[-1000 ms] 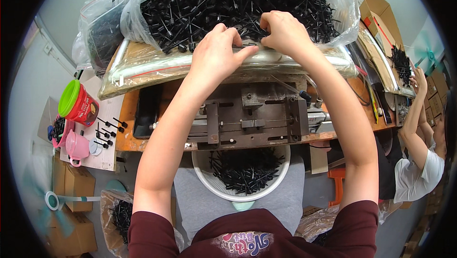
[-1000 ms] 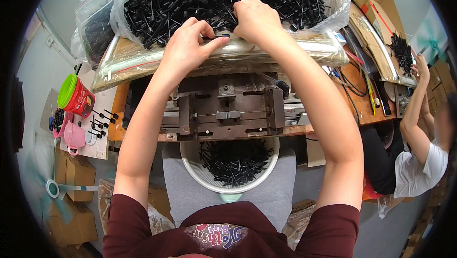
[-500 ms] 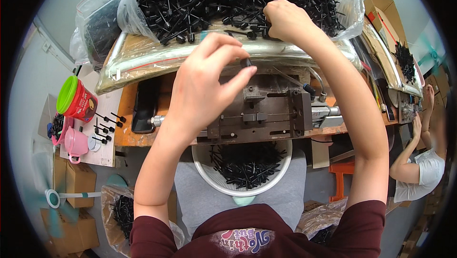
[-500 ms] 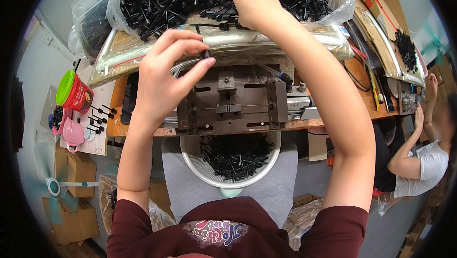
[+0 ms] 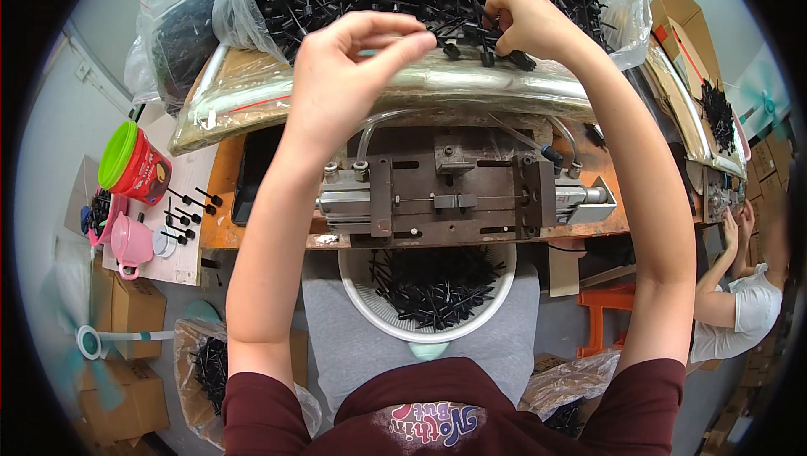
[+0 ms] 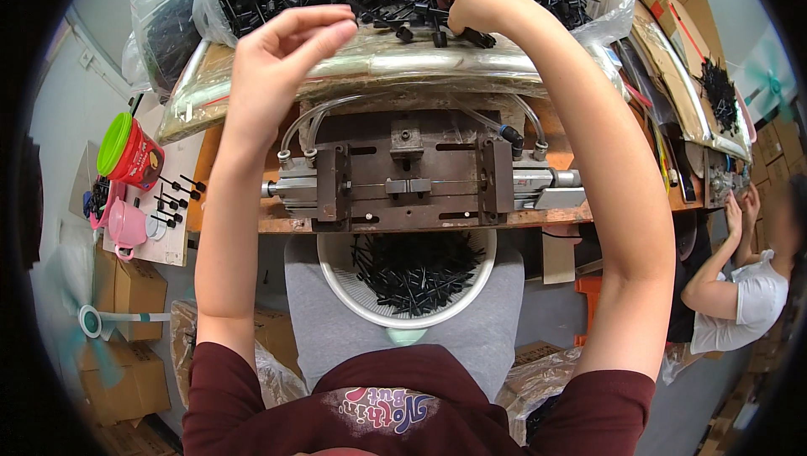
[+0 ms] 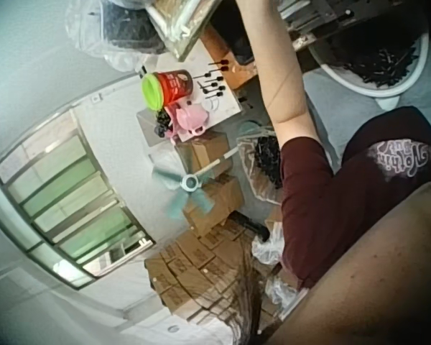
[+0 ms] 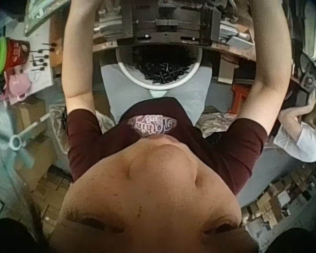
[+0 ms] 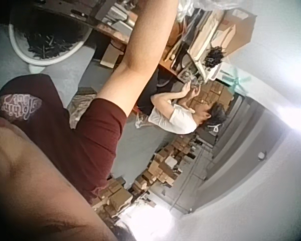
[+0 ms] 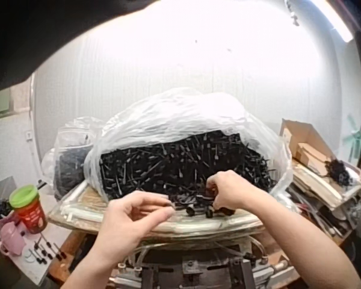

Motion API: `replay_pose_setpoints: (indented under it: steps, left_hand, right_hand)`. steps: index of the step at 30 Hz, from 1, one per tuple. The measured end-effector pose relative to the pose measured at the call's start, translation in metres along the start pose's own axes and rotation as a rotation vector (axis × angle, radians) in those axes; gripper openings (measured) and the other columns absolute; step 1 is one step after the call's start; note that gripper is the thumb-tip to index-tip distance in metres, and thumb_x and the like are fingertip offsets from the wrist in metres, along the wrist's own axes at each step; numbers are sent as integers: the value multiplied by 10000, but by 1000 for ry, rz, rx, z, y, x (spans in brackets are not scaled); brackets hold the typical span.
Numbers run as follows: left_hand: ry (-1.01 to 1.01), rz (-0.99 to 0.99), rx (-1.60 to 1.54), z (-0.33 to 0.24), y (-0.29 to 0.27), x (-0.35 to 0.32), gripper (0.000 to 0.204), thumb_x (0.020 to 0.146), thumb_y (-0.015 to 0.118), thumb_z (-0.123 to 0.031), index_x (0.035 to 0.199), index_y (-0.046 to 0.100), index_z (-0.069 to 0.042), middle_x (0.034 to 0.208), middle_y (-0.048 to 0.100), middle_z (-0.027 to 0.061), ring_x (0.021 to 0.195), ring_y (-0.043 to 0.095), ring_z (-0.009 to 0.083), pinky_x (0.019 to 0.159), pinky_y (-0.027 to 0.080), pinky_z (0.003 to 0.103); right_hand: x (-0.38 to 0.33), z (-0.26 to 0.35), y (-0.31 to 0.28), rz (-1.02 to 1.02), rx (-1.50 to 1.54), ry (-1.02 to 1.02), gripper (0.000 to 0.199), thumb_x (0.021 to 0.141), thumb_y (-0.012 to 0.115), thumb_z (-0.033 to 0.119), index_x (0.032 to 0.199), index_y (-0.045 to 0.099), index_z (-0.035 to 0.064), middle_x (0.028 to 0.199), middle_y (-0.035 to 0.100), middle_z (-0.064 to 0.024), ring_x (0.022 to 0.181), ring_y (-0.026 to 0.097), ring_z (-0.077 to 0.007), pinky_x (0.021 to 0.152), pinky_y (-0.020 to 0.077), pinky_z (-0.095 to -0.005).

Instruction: Manually assemble black plastic components using a pneumatic jig or fixture.

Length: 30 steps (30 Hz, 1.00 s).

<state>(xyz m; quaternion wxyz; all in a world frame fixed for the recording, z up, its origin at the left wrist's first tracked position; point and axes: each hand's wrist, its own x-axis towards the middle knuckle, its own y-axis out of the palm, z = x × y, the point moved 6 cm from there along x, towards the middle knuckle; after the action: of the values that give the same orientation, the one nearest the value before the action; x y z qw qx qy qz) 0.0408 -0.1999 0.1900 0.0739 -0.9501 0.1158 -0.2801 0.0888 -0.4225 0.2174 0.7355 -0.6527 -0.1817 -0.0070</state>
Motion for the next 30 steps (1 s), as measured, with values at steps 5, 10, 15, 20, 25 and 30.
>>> replay_pose_setpoints:
  steps: [5, 10, 15, 20, 25, 30]
  left_hand:
    - [41, 1, 92, -9, -21, 22, 275, 892, 757, -208, 1105, 748, -34, 1044, 743, 36, 926, 646, 73, 829, 501, 238]
    - [73, 57, 78, -35, -17, 2, 215, 881, 754, -132, 1055, 744, -6, 1068, 730, 57, 940, 654, 86, 832, 509, 230]
    - [371, 130, 291, -67, 5, -62, 230, 773, 796, -41, 998, 750, -39, 1144, 697, 116, 967, 676, 172, 826, 548, 280]
    - [288, 248, 327, -44, 35, -123, 275, 733, 826, -47, 987, 723, -19, 1201, 673, 133, 1013, 683, 262, 866, 558, 356]
    - [270, 278, 361, -26, 49, -151, 278, 731, 820, -57, 980, 708, -6, 1223, 660, 144, 974, 682, 265, 818, 560, 361]
    - [248, 249, 371, -15, 55, -164, 273, 737, 813, -67, 975, 698, 1, 1233, 663, 160, 975, 688, 287, 824, 563, 377]
  right_hand:
    - [0, 10, 2, 30, -15, -63, 283, 653, 780, 53, 924, 732, -12, 856, 716, -153, 821, 703, -270, 770, 561, -358]
    - [1, 11, 3, -55, -67, -94, 233, 696, 778, 77, 909, 744, -14, 820, 730, -167, 784, 718, -284, 757, 569, -359]
    - [1, -9, -16, -100, -13, -72, 265, 730, 789, 141, 955, 735, 11, 895, 710, -143, 817, 684, -288, 763, 540, -370]
    - [-1, -18, -21, -49, -90, -43, 255, 764, 751, 93, 985, 653, 11, 846, 663, -140, 858, 675, -279, 768, 525, -376]
    - [-23, -13, -25, -227, -373, -254, 208, 827, 695, 49, 1028, 649, 25, 975, 633, -120, 937, 645, -258, 828, 521, -353]
    - [-43, -16, -41, -410, -288, -261, 130, 801, 625, 2, 927, 593, -11, 986, 556, -160, 887, 612, -381, 746, 514, -440]
